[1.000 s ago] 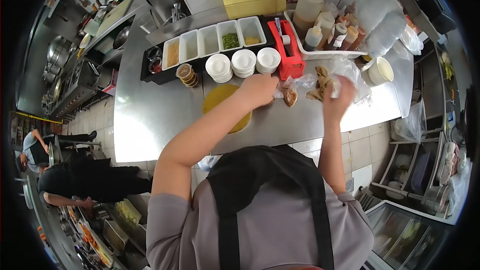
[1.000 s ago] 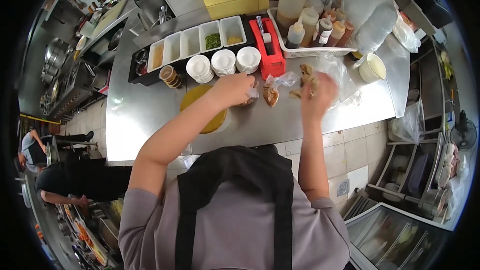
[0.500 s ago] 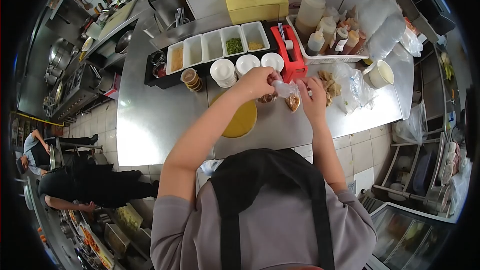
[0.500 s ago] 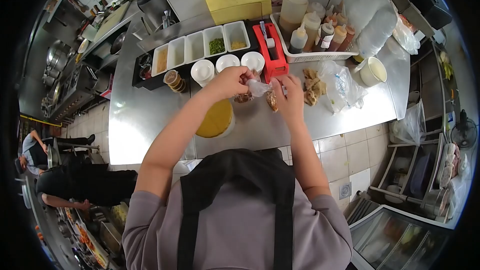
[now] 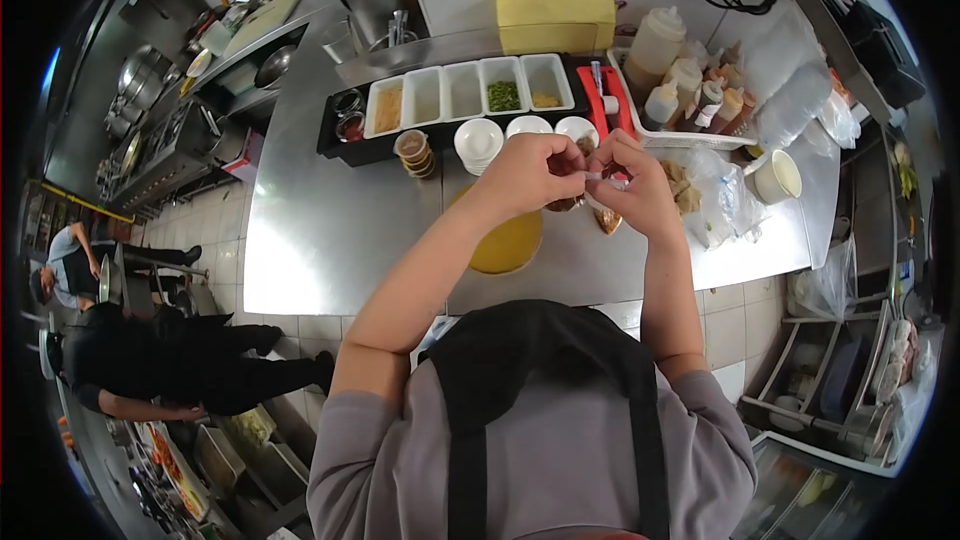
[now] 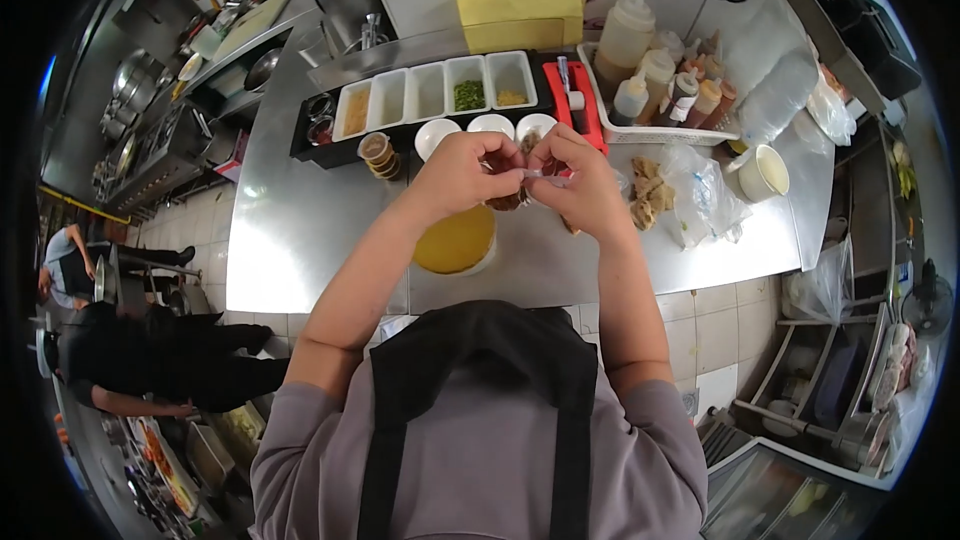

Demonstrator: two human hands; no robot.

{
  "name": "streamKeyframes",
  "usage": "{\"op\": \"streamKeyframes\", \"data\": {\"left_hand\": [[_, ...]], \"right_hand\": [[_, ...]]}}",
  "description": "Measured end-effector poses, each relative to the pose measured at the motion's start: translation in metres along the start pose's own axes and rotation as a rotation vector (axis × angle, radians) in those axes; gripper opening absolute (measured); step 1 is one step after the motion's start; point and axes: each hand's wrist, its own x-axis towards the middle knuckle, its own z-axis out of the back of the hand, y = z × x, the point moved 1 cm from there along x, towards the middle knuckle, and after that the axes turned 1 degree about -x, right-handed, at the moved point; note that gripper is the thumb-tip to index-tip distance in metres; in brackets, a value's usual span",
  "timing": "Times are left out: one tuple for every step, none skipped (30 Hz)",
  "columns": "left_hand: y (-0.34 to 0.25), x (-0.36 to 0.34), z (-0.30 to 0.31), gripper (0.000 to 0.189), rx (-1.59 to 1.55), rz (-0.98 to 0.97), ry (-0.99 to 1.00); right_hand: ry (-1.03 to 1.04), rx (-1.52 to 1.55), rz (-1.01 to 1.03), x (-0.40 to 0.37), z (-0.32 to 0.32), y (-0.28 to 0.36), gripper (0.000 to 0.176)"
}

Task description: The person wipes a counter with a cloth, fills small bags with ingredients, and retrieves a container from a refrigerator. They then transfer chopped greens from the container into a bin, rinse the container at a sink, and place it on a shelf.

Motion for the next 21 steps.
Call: {"op": "streamKeyframes", "data": {"left_hand": [[0.002,-0.002,0.003,0.013,0.003,0.002,-0.013],[0.007,-0.002,0.006,0.012,-0.045,-0.019,-0.036],[0.011,-0.003,0.01,0.011,-0.091,-0.042,-0.059],[0.014,-0.006,0.013,0.011,-0.087,-0.045,-0.07],[0.016,-0.007,0.016,0.01,-0.094,-0.024,-0.11],[0.018,-0.009,0.019,0.008,-0.101,-0.005,-0.149],[0.022,-0.011,0.021,0.008,-0.097,-0.012,-0.158],[0.026,-0.013,0.023,0.009,-0.063,-0.011,-0.191],[0.031,-0.016,0.025,0.009,-0.03,-0.004,-0.223],[0.033,-0.018,0.028,0.009,-0.028,-0.005,-0.232],[0.035,-0.02,0.032,0.01,-0.148,-0.029,-0.174],[0.037,-0.023,0.035,0.011,-0.27,-0.051,-0.114],[0.031,-0.027,0.039,0.011,-0.271,-0.048,-0.122],[0.021,-0.032,0.044,0.011,-0.229,-0.047,-0.076],[0.014,-0.035,0.048,0.011,-0.186,-0.045,-0.028],[0.013,-0.038,0.049,0.011,-0.187,-0.04,-0.032],[0.012,-0.039,0.052,0.012,-0.112,-0.06,-0.058],[0.011,-0.039,0.055,0.014,-0.036,-0.083,-0.084],[0.012,-0.037,0.058,0.014,-0.035,-0.082,-0.088],[0.016,-0.034,0.06,0.013,-0.116,-0.077,-0.228],[0.02,-0.03,0.063,0.012,-0.196,-0.074,-0.367]], "right_hand": [[0.019,-0.004,-0.005,0.001,-0.002,0.002,0.014],[0.028,0.0,0.003,0.003,-0.005,0.002,0.014],[0.036,0.093,-0.015,0.005,-0.008,0.0,0.014],[0.045,0.184,-0.034,0.007,-0.012,-0.001,0.015],[0.052,0.184,-0.024,0.008,-0.016,-0.003,0.015],[0.083,0.295,-0.082,0.009,-0.02,-0.007,0.016],[0.116,0.405,-0.142,0.009,-0.023,-0.007,0.017],[0.124,0.404,-0.132,0.011,-0.025,-0.005,0.017],[0.132,0.413,-0.102,0.012,-0.028,-0.003,0.017],[0.141,0.422,-0.072,0.014,-0.031,-0.001,0.017],[0.149,0.423,-0.067,0.017,-0.034,0.003,0.017],[0.173,0.37,-0.041,0.02,-0.035,0.01,0.016],[0.197,0.319,-0.018,0.022,-0.035,0.016,0.015],[0.204,0.324,-0.021,0.025,-0.034,0.022,0.015],[0.262,0.242,0.007,0.03,-0.033,0.028,0.015],[0.319,0.159,0.036,0.034,-0.033,0.031,0.014],[0.315,0.18,0.073,0.037,-0.037,0.028,0.014],[0.317,0.181,0.078,0.04,-0.041,0.027,0.014],[0.247,0.247,0.071,0.042,-0.046,0.026,0.014],[0.176,0.313,0.061,0.042,-0.051,0.023,0.014],[0.178,0.314,0.061,0.045,-0.057,0.017,0.014]]}}
